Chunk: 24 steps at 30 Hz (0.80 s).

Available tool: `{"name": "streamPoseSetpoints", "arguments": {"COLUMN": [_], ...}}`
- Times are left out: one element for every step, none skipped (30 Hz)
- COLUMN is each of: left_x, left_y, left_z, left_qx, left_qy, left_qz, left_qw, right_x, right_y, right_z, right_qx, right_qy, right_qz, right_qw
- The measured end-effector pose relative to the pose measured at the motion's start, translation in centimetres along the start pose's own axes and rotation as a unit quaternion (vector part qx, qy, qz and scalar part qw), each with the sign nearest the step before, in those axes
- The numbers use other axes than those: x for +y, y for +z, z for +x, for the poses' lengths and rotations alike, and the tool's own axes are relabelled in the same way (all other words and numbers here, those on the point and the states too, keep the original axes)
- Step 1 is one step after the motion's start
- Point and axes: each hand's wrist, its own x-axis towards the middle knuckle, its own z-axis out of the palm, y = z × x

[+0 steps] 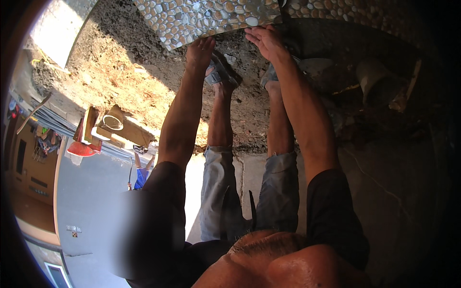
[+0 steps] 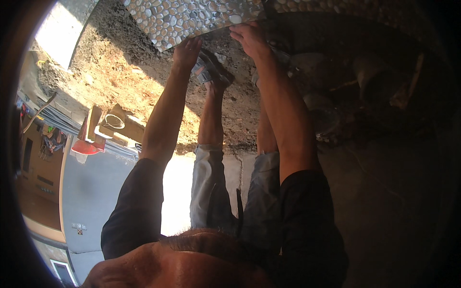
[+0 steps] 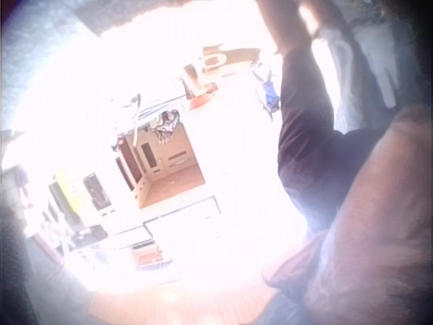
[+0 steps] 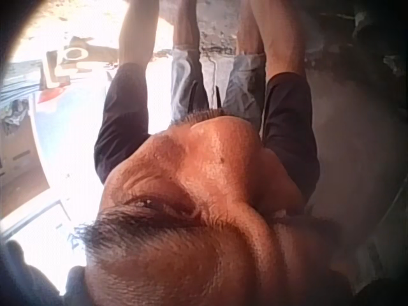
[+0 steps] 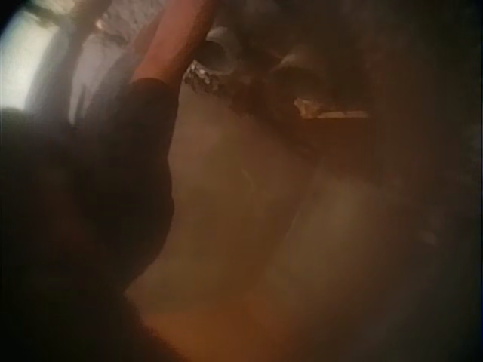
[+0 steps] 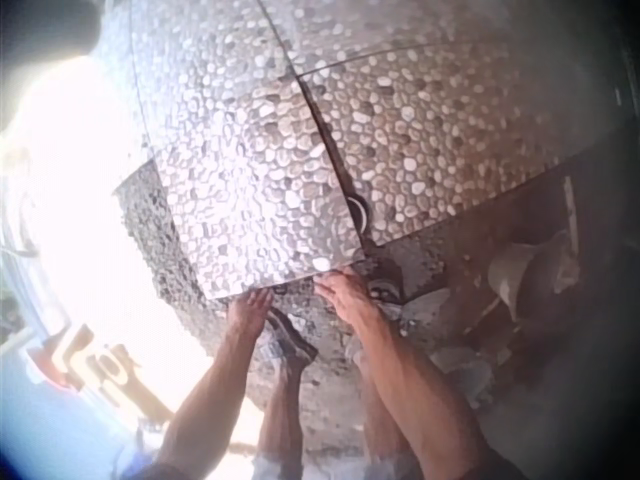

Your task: The person applies mortar to the floor and presses a tile onto it, then uses a trowel to apply more mortar around the edges.

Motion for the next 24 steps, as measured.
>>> {"name": "streamPoseSetpoints", "arguments": {"left_x": [-0.1, -0.3, -0.4, -0.6, 0.3, 1.7, 2.6, 3.5, 4.5, 6.2, 6.0, 5.8, 5.6, 5.6, 5.6, 5.7, 5.6, 5.5, 5.4, 5.5, 5.5, 5.5, 5.5, 5.6], "left_y": [-0.3, -0.6, -1.0, -1.5, 0.8, 3.0, 4.5, 5.8, 7.5, 10.5, 9.9, 9.4, 9.0, 9.1, 9.3, 9.4, 9.2, 9.1, 8.9, 8.9, 8.9, 8.9, 8.9, 8.9], "left_z": [0.0, 0.2, 0.2, 0.1, -0.3, -0.9, -1.4, -1.9, -2.5, -3.6, -3.6, -3.7, -3.7, -3.7, -3.8, -3.9, -3.9, -4.0, -4.0, -4.1, -4.2, -4.3, -4.5, -4.6], "left_qx": [-0.003, -0.011, 0.003, 0.019, 0.046, 0.075, 0.102, 0.128, 0.153, 0.206, 0.202, 0.198, 0.193, 0.199, 0.205, 0.210, 0.199, 0.188, 0.176, 0.169, 0.161, 0.153, 0.154, 0.155], "left_qy": [0.003, 0.010, -0.001, -0.011, -0.048, -0.082, -0.087, -0.089, -0.094, -0.080, -0.067, -0.054, -0.042, -0.041, -0.041, -0.041, -0.040, -0.039, -0.038, -0.033, -0.029, -0.025, -0.026, -0.026], "left_qz": [-0.006, -0.014, -0.029, -0.043, -0.064, -0.082, -0.123, -0.165, -0.207, -0.242, -0.245, -0.247, -0.249, -0.252, -0.254, -0.257, -0.257, -0.256, -0.256, -0.256, -0.257, -0.257, -0.259, -0.261], "left_qw": [1.000, 1.000, 1.000, 0.999, 0.996, 0.990, 0.983, 0.974, 0.962, 0.945, 0.946, 0.947, 0.948, 0.946, 0.944, 0.943, 0.945, 0.947, 0.950, 0.951, 0.953, 0.954, 0.953, 0.952], "right_x": [0.0, -0.1, -0.1, -0.2, -0.3, -0.4, -0.7, -0.8, -0.7, -0.6, -0.5, -0.5, -0.5, -0.3, -0.1, 0.0, 0.1, 0.2, 0.3, 0.2, 0.1, 0.0, 0.0, 0.0], "right_y": [0.3, 0.7, 1.1, 1.6, 1.3, 1.3, 1.7, 1.9, 1.8, 1.4, 1.7, 1.9, 2.1, 2.1, 2.0, 1.9, 1.6, 1.3, 1.1, 1.3, 1.6, 1.8, 1.8, 1.7], "right_z": [0.0, 0.0, -0.1, -0.2, -0.3, -0.5, -0.6, -0.5, -0.5, -0.6, -0.6, -0.6, -0.5, -0.5, -0.5, -0.5, -0.4, -0.2, 0.0, -0.2, -0.3, -0.5, -0.5, -0.5], "right_qx": [-0.006, -0.002, 0.002, 0.004, 0.019, 0.029, 0.033, 0.030, 0.028, 0.032, 0.032, 0.034, 0.036, 0.029, 0.023, 0.018, 0.012, 0.007, 0.001, 0.008, 0.016, 0.023, 0.019, 0.014], "right_qy": [-0.002, 0.001, 0.005, 0.009, 0.005, 0.002, 0.001, 0.001, 0.000, -0.003, 0.000, 0.003, 0.006, 0.003, 0.000, -0.003, -0.001, 0.002, 0.004, 0.003, 0.001, -0.001, 0.003, 0.007], "right_qz": [-0.002, -0.006, -0.011, -0.017, -0.019, -0.020, -0.022, -0.025, -0.027, -0.026, -0.019, -0.012, -0.005, -0.001, 0.003, 0.007, 0.006, 0.005, 0.004, 0.002, 0.000, -0.002, -0.003, -0.003], "right_qw": [1.000, 1.000, 1.000, 1.000, 1.000, 0.999, 0.999, 0.999, 0.999, 0.999, 0.999, 0.999, 0.999, 1.000, 1.000, 1.000, 1.000, 1.000, 1.000, 1.000, 1.000, 1.000, 1.000, 1.000]}}
